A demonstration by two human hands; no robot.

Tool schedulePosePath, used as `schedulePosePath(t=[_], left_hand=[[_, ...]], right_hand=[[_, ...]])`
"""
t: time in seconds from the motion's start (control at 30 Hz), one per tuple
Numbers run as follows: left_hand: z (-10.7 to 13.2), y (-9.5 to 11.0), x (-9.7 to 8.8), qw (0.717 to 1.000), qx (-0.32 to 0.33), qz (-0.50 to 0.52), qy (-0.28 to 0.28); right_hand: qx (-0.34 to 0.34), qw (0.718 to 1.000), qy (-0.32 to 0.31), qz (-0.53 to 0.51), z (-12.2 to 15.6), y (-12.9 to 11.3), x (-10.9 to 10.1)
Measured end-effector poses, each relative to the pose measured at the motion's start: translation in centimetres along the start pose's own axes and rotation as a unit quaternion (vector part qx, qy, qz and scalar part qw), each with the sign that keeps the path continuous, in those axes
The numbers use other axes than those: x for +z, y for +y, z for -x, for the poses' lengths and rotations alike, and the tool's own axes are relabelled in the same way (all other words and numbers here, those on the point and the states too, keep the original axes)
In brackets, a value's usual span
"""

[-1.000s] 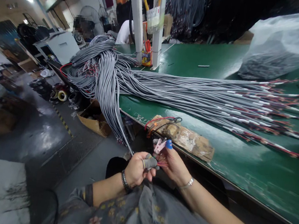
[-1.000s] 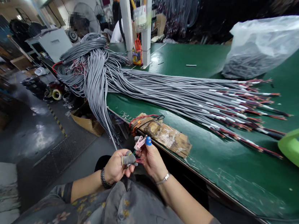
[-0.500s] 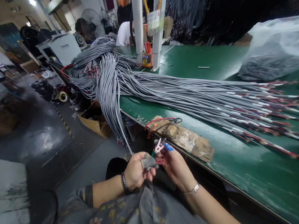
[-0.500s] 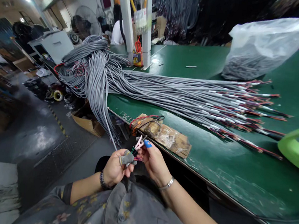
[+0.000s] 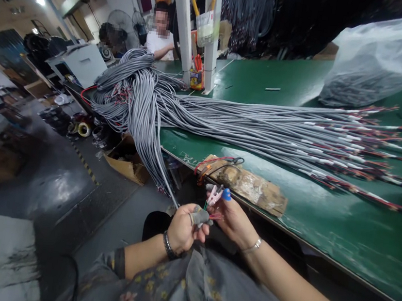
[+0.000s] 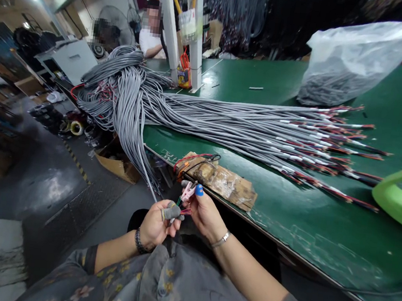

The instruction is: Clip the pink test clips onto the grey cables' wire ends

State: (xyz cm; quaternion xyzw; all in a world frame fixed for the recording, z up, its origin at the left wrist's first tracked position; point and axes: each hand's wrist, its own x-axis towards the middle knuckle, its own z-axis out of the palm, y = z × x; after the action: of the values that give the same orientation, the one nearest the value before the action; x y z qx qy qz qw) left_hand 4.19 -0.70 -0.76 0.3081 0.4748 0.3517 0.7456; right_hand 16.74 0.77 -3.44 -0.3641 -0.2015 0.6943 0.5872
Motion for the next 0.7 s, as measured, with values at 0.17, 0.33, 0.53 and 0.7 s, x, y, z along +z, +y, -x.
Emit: schedulePosePath(t=[0.17, 0.33, 0.53, 0.7], left_hand=[[-0.1, 0.0, 0.0, 1.0, -0.008, -0.011, -0.006], [0.6, 0.3, -0.1, 1.0, -0.004, -0.018, 0.001], [1.1, 0.2, -0.2, 1.0, 0.011, -0.026, 0.004], [0.7, -0.1, 0.0, 0.999, 0.029, -0.007, 0.016]], right_hand=[[0.005, 1.0, 0.011, -0.022, -0.1, 0.2, -0.1], [0.024, 0.999, 0.006, -0.044, 0.3, 0.0, 0.1], [0.031, 0.999, -0.003, -0.038, 0.7, -0.4, 0.1], [0.004, 1.0, 0.007, -0.025, 0.9, -0.5, 0.4]])
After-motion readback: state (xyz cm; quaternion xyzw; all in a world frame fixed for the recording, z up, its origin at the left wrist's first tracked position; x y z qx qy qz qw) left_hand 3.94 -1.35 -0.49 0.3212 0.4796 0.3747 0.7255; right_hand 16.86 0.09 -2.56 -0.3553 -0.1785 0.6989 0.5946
